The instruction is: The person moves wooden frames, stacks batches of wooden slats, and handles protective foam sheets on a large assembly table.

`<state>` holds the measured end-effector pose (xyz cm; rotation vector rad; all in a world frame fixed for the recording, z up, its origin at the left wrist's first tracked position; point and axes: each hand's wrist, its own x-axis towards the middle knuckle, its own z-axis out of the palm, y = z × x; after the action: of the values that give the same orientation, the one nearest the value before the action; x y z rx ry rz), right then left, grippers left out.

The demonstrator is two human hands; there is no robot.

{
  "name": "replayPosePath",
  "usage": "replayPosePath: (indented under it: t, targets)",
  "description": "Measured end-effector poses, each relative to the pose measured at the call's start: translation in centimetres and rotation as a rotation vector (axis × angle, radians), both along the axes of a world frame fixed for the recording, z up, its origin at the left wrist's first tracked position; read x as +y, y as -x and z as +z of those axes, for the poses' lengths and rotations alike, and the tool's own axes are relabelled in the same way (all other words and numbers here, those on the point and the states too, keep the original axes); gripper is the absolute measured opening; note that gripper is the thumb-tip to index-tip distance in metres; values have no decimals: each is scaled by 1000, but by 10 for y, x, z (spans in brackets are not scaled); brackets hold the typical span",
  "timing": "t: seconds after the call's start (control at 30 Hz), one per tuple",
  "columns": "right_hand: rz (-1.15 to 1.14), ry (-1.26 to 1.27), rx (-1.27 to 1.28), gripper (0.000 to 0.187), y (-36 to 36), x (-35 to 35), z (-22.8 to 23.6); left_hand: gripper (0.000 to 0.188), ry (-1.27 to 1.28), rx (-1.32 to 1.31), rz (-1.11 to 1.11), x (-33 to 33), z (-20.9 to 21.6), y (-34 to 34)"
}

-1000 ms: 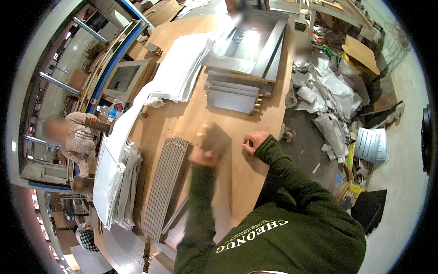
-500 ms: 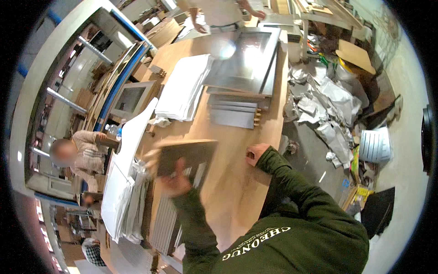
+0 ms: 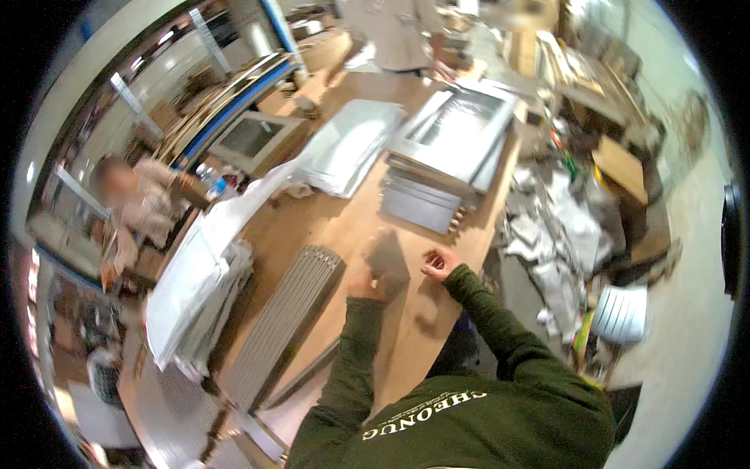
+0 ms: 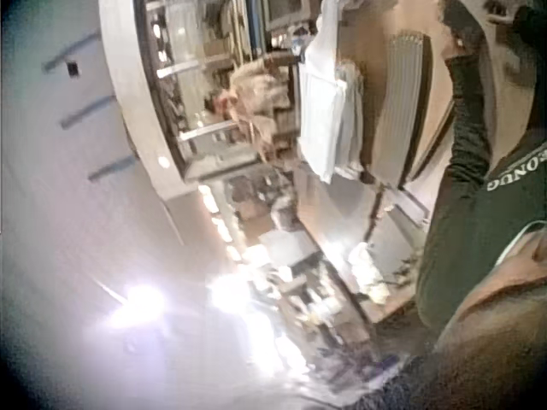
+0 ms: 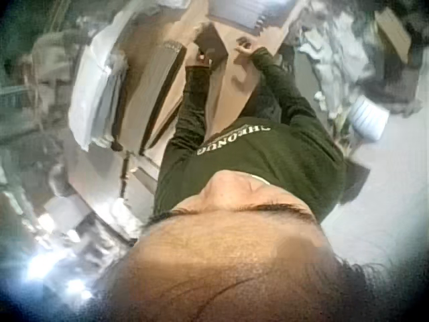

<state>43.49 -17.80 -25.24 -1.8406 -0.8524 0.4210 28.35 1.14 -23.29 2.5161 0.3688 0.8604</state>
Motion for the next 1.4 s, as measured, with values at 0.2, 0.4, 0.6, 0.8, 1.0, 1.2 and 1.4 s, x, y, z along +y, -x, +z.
replayPosePath:
  t: [0.2, 0.4, 0.6, 0.8, 1.0, 1.2, 1.4]
  targets:
    - [140, -357, -122, 99, 40, 42, 75, 66, 499, 596, 62, 20, 16, 113]
    - [34, -235, 0, 95, 80, 63, 77, 39, -92, 513, 434, 22, -25, 252]
    - [-23, -257, 9, 86, 100, 71, 76, 33, -106, 585, 557, -2, -8, 251]
    - [-146, -296, -265, 71, 101, 77, 58, 31, -129, 503, 619, -11, -12, 250]
    - [-70, -301, -248, 75, 92, 81, 74, 29, -110, 548, 613, -3, -26, 254]
    - [-7, -354, -132, 90, 87, 91, 111, 29, -44, 540, 689, -18, 23, 246]
    - [-55, -327, -117, 97, 78, 87, 57, 33, -23, 655, 628, -10, -29, 242]
